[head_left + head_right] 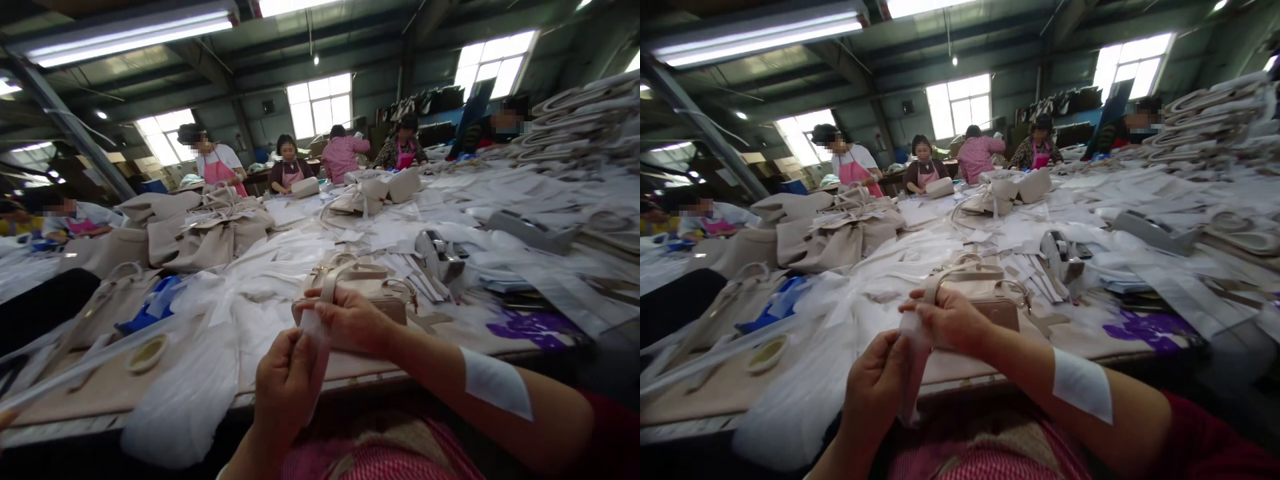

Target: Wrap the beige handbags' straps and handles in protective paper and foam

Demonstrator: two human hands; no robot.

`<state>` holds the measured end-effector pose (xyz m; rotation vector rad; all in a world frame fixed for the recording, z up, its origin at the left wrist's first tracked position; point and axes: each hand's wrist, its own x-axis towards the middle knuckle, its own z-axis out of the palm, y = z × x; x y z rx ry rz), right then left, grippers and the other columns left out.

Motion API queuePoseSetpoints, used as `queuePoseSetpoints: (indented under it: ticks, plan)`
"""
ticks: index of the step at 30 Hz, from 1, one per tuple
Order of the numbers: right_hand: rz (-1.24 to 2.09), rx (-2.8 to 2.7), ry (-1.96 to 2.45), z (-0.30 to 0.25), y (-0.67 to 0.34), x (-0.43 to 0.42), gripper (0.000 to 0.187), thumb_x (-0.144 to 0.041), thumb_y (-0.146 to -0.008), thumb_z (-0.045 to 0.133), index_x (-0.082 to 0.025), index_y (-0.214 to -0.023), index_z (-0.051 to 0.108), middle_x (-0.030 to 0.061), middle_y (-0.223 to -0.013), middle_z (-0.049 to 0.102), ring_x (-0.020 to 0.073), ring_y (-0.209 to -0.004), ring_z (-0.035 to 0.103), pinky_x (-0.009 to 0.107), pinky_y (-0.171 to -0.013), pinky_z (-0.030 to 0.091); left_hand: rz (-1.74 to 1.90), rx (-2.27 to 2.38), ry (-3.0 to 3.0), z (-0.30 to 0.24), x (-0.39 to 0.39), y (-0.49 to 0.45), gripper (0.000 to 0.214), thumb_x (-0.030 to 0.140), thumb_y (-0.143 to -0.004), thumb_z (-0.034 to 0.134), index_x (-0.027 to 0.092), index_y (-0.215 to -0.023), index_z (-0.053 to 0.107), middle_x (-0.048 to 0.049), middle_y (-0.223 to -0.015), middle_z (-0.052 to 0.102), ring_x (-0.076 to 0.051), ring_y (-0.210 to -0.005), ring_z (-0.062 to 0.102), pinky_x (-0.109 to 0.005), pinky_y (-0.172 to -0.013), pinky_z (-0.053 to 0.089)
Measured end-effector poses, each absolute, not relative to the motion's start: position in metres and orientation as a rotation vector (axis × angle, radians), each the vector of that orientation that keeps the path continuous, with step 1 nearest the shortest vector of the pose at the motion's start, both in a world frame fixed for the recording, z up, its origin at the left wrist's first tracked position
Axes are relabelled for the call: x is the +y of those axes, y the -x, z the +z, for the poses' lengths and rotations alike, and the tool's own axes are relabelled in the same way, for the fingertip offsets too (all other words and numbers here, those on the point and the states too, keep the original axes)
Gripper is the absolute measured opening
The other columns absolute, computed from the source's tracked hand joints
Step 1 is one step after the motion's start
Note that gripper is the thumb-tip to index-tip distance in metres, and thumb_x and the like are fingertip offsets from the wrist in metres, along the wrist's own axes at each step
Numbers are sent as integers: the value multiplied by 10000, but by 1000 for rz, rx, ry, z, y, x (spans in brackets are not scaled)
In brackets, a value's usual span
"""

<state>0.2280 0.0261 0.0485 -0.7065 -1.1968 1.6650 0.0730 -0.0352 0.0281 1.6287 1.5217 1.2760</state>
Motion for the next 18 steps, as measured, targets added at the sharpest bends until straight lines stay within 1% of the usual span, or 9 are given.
queuePoseSetpoints:
  ticks: [2,3,5,7,9,11,13,16,18]
  plan:
    - [1766,-1133,709,32,-221,24,424,-385,-749,778,-156,-1093,680,104,-1049,746,209,-937,677,365,-883,501,1273,1541,-1574,26,-33,-73,324,479,-901,551,183,-888,682,-25,-733,721,-163,-636,633,-237,-583,480]
    - [1804,-1086,715,27,-220,26,427,-385,-743,785,-149,-1083,679,103,-1020,750,209,-913,681,366,-879,501,1261,1546,-1552,23,-32,-72,330,487,-897,553,185,-876,684,-22,-722,719,-167,-641,637,-238,-589,484]
    - [1867,-930,718,26,-221,36,338,-390,-785,745,-135,-999,684,109,-975,751,208,-868,691,363,-858,509,1219,1565,-1537,17,-31,-70,347,508,-893,551,189,-859,684,-19,-705,714,-172,-643,638,-239,-592,489]
    - [1896,-699,744,33,-224,50,254,-387,-873,631,-137,-901,665,112,-927,748,203,-803,701,365,-818,526,1182,1590,-1550,11,-29,-68,359,525,-893,546,194,-855,682,-18,-709,713,-171,-646,629,-238,-594,490]
    - [1863,-544,798,43,-227,62,229,-321,-931,523,-141,-849,640,106,-876,743,190,-738,701,361,-777,538,1165,1589,-1550,9,-27,-66,366,535,-893,541,197,-865,681,-20,-723,718,-172,-649,624,-240,-595,489]
    - [1808,-553,818,48,-225,65,186,-250,-930,503,-140,-858,634,91,-835,738,177,-696,692,345,-738,539,1160,1557,-1517,10,-24,-67,373,536,-899,526,197,-883,683,-24,-734,724,-176,-649,627,-246,-596,494]
    - [1792,-738,760,44,-221,59,178,-276,-905,555,-133,-841,641,66,-744,713,161,-613,648,310,-648,515,1170,1536,-1493,15,-20,-68,365,525,-896,529,196,-887,687,-27,-747,730,-181,-655,634,-251,-607,503]
    - [1789,-1081,683,32,-216,39,398,-496,-828,656,-119,-702,640,22,-587,609,128,-526,543,273,-562,444,1195,1510,-1483,24,-13,-72,331,501,-874,567,191,-870,683,-30,-759,730,-191,-693,650,-264,-664,526]
    - [1770,-1197,686,26,-217,28,532,-630,-778,654,-113,-654,643,21,-582,587,133,-579,547,283,-616,451,1189,1468,-1451,30,-10,-74,323,495,-866,580,188,-873,680,-36,-771,735,-203,-734,667,-280,-709,540]
